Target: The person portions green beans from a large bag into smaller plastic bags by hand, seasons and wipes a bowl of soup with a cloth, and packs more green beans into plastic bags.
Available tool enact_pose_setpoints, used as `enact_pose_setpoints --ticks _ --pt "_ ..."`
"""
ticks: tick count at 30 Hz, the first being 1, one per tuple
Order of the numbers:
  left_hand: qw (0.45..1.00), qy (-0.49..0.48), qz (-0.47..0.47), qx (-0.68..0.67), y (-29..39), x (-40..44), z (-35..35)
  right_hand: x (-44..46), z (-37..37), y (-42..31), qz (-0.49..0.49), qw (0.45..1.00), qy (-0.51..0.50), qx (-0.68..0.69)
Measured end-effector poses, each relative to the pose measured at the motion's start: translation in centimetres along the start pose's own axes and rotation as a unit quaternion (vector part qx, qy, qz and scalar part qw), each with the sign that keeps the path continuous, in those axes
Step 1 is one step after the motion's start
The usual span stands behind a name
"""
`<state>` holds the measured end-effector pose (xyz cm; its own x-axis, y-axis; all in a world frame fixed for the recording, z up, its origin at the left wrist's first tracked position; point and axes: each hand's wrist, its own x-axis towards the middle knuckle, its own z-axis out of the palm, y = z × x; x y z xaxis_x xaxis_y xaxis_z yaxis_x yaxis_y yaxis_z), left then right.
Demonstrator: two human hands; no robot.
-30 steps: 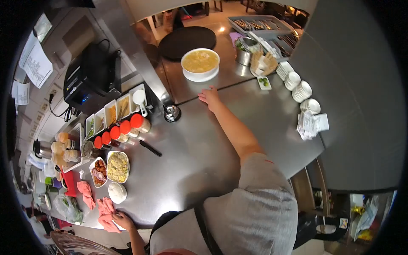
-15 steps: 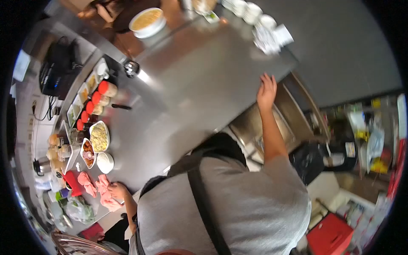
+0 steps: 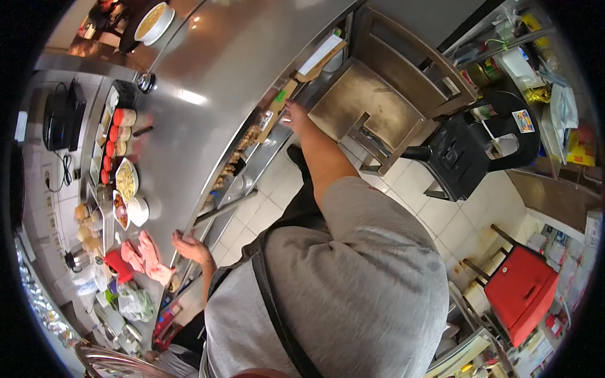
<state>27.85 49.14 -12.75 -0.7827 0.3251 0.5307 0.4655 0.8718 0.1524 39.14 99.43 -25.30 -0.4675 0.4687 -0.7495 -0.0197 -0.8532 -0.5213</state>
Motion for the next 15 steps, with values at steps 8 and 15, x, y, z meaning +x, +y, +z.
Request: enact_pose_setpoints --ticks 8,15 --pt "0.911 -0.410 -0.042 -0.029 2.3 -18.8 -6.7 0.3 3.8 6.6 0.064 0.983 -0.144 0.097" --pt "0.825 -0.524 -0.199 -0.071 -8.2 -40.6 -13.6 -0.5 6.9 13.1 0.117 0.971 -0.160 0.132"
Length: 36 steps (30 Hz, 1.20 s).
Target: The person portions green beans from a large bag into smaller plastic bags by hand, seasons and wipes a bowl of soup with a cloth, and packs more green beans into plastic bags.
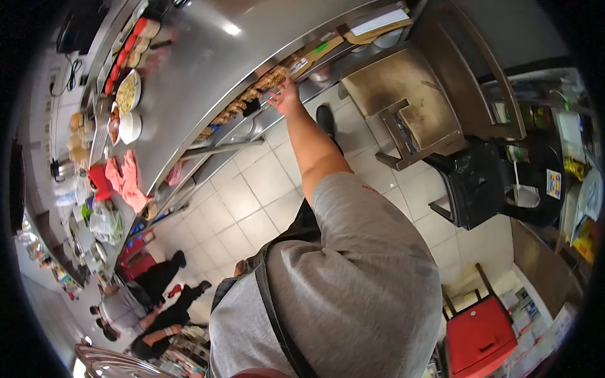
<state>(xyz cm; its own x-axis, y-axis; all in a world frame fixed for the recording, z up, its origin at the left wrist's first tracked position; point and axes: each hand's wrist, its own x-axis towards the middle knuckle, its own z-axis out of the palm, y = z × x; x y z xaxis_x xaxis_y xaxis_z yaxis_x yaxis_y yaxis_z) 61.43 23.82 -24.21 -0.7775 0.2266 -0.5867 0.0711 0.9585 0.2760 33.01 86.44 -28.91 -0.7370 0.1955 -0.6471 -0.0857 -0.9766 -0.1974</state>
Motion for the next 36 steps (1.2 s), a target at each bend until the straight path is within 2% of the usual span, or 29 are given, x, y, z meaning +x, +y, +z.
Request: enact_pose_setpoints --ticks 2,4,5,7,8,10,13,16,22,25,27,28,32,34,36 --pt "0.997 0.020 -0.049 -0.047 -1.5 -3.3 1.7 0.0 0.0 2.1 0.025 0.999 -0.017 0.027" --pt "0.987 0.031 -0.141 -0.072 -2.0 -5.2 3.0 0.0 0.3 3.7 0.048 0.995 -0.063 0.062" --pt "0.985 0.034 -0.148 -0.078 -1.6 -5.8 3.4 0.0 0.6 4.5 0.055 0.995 -0.065 0.056" --pt "0.983 0.034 -0.121 -0.136 0.4 -6.9 3.6 -0.6 1.3 6.4 0.050 0.989 -0.063 0.123" --pt "0.981 0.037 -0.128 -0.142 1.7 -7.2 3.3 -1.2 1.7 7.1 0.042 0.989 -0.088 0.112" --pt "0.977 0.024 -0.051 -0.204 4.4 -7.2 2.4 -1.2 2.3 8.3 0.050 0.989 -0.080 0.116" --pt "0.966 0.006 -0.090 -0.242 7.2 -7.2 2.1 -1.6 2.9 9.7 0.052 0.989 -0.090 0.106" --pt "0.957 0.006 -0.134 -0.255 7.1 -7.4 3.3 -1.5 3.4 10.9 0.072 0.980 -0.087 0.167" --pt "0.948 0.002 -0.199 -0.250 8.3 -8.3 3.1 -1.3 3.9 13.4 0.100 0.976 -0.137 0.139" --pt "0.946 0.012 -0.213 -0.245 9.5 -9.1 2.5 -1.8 5.1 14.9 0.123 0.971 -0.135 0.154" --pt "0.944 0.025 -0.209 -0.254 9.1 -9.5 3.2 -1.9 6.0 16.1 0.129 0.967 -0.089 0.199" --pt "0.946 0.024 -0.205 -0.250 8.8 -9.8 3.5 -2.2 6.3 16.7 0.128 0.967 -0.118 0.184" --pt "0.945 0.033 -0.200 -0.256 9.2 -10.8 3.9 -2.3 7.2 19.1 0.149 0.966 -0.106 0.184" --pt "0.942 0.033 -0.206 -0.264 9.2 -11.2 4.3 -2.1 7.3 20.2 0.157 0.961 -0.133 0.184" --pt "0.939 0.034 -0.210 -0.272 9.3 -11.6 4.8 -2.8 8.0 20.8 0.159 0.963 -0.112 0.185"
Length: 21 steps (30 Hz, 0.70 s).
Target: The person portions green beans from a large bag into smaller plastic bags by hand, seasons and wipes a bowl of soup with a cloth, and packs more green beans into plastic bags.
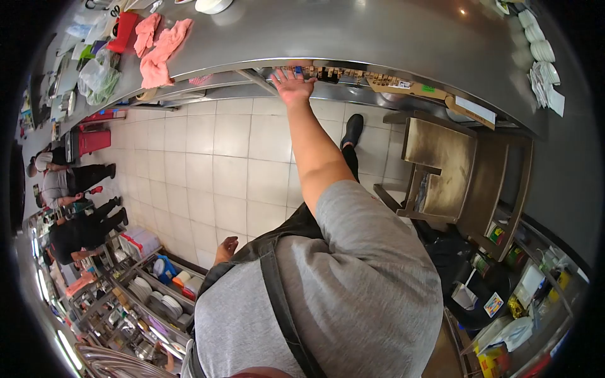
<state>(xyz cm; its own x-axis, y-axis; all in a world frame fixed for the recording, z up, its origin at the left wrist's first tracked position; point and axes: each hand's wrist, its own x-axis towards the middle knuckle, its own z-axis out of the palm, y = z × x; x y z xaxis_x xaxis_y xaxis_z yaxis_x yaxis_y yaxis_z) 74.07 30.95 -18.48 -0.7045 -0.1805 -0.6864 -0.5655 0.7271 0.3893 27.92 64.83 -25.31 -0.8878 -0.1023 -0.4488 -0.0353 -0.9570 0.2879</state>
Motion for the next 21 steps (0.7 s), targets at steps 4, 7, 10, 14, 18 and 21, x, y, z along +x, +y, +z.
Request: enact_pose_setpoints --ticks 4,7,10,14,18,21 --pt "0.999 0.003 0.012 -0.035 -1.0 -0.3 0.8 0.2 -0.4 0.3 -0.007 1.000 -0.003 0.006" --pt "0.999 0.003 0.004 -0.046 -1.0 -0.4 1.1 0.2 -0.6 -0.4 -0.029 0.999 -0.009 0.035" --pt "0.998 0.004 -0.014 -0.063 -2.0 -0.1 1.7 0.5 -1.7 -2.0 -0.037 0.998 -0.032 0.038" --pt "0.998 0.008 -0.038 -0.049 -1.7 0.2 1.8 0.4 -1.8 -4.2 -0.079 0.997 -0.023 0.009" --pt "0.998 0.005 -0.026 -0.056 -1.9 0.7 1.9 0.0 -1.4 -5.1 -0.085 0.994 -0.070 -0.024" --pt "0.997 0.004 -0.025 -0.072 -1.9 0.9 2.1 -0.1 -1.4 -5.8 -0.079 0.996 -0.041 0.001"
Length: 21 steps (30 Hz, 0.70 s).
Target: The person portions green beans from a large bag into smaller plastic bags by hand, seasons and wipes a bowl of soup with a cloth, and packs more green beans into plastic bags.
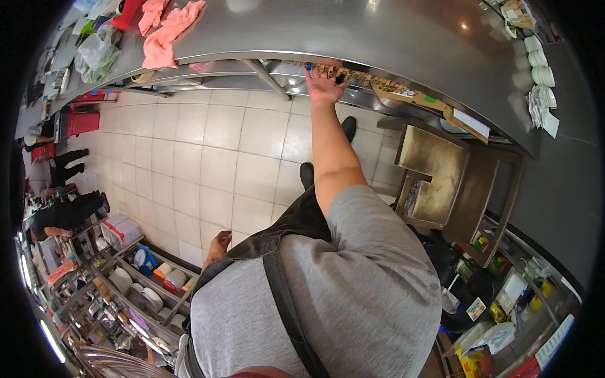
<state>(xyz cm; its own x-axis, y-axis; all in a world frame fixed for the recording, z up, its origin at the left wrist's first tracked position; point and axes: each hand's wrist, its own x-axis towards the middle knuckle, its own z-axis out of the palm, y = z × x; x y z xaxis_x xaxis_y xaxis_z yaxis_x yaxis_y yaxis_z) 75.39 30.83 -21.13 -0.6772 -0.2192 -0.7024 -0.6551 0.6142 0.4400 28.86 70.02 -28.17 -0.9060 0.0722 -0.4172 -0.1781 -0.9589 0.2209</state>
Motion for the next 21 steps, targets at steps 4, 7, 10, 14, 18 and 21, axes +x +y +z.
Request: enact_pose_setpoints --ticks 4,7,10,14,18,21 --pt "1.000 0.001 0.014 -0.005 0.2 0.4 0.3 -0.8 -0.2 -1.4 -0.013 0.999 -0.041 -0.009" --pt "1.000 -0.005 0.012 -0.003 0.6 0.6 0.5 -1.0 0.3 -2.8 -0.037 0.999 -0.014 -0.013" --pt "1.000 -0.012 0.012 -0.013 0.6 0.9 0.9 -0.9 0.2 -4.2 -0.049 0.999 0.003 -0.020" --pt "1.000 -0.017 0.017 0.012 1.5 1.4 0.7 -1.7 1.6 -4.5 -0.067 0.996 0.041 -0.034" --pt "0.999 -0.014 0.033 0.029 2.3 1.9 0.5 0.4 -3.3 -6.8 0.044 0.997 -0.003 0.055" --pt "0.999 -0.020 0.031 0.012 2.2 2.6 0.7 -1.4 -3.4 -6.0 0.019 0.981 -0.098 -0.167"
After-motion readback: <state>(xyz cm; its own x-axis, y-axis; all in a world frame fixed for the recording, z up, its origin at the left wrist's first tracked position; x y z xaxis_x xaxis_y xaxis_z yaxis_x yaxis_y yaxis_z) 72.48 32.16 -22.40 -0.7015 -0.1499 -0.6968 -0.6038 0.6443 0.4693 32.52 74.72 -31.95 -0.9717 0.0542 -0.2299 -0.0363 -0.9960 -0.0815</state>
